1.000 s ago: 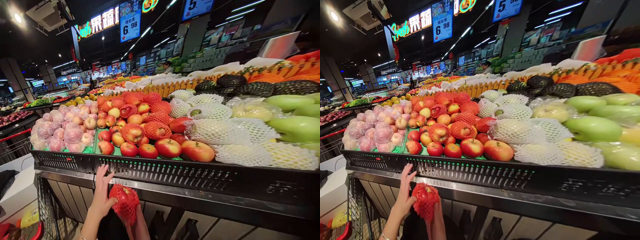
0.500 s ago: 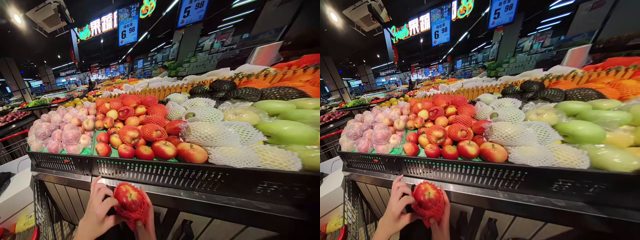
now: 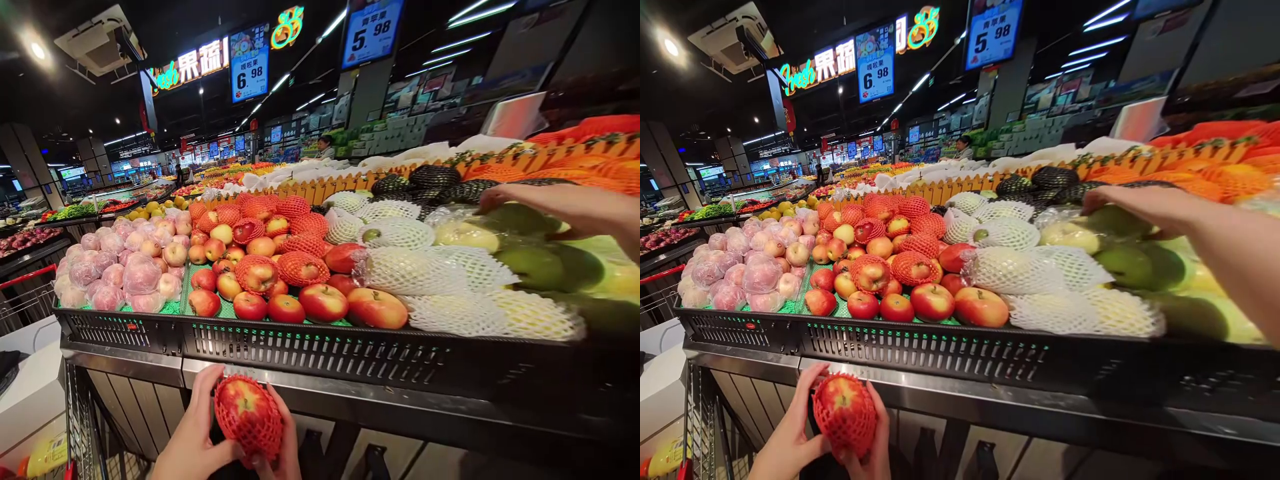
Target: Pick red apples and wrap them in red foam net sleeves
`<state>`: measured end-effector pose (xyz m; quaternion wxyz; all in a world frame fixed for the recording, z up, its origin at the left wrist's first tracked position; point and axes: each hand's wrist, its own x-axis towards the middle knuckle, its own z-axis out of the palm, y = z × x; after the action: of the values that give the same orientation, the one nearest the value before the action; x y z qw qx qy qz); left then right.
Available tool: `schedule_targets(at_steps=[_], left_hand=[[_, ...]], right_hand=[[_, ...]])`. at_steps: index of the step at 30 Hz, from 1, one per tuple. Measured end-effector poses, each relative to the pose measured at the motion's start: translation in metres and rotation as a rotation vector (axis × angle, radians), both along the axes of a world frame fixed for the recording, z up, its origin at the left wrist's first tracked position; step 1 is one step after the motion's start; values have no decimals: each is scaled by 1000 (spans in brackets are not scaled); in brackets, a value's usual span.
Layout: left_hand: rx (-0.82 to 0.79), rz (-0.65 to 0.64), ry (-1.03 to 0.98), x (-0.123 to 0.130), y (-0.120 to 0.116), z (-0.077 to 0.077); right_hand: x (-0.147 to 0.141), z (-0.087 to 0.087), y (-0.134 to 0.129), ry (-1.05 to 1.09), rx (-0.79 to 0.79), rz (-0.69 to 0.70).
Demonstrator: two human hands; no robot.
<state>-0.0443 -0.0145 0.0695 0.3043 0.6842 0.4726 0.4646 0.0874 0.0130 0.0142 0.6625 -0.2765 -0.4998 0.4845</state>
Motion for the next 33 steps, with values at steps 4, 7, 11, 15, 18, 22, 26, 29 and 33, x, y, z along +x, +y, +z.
schedule_targets(at_steps=[4,7,11,15,18,22,26,29,33], left_hand=[[-193,-27,-74,-6,-2,7],[-309,5,-227,-19,-9,-5],[-241,89,-382,-33,-19,-52],[-213,404,-956,-36,-22,-83],[-196,553,-1176,-39,-18,-70],[60,601,-1051,-54,-13,-27],[333,552,-500,-73,-4,13],[432,537,-104,-82,15,45],[404,445,320,-77,59,91]], right_hand=[[3,-3,1,-83,70,105],[4,-20,12,-244,233,227],[4,-14,35,-602,551,418],[-5,63,67,-996,613,200],[-23,129,98,-1266,550,-1],[-54,168,136,-1478,509,45],[-74,178,157,-1584,504,103],[-85,192,171,-1597,496,111],[-96,217,201,-1600,489,247]])
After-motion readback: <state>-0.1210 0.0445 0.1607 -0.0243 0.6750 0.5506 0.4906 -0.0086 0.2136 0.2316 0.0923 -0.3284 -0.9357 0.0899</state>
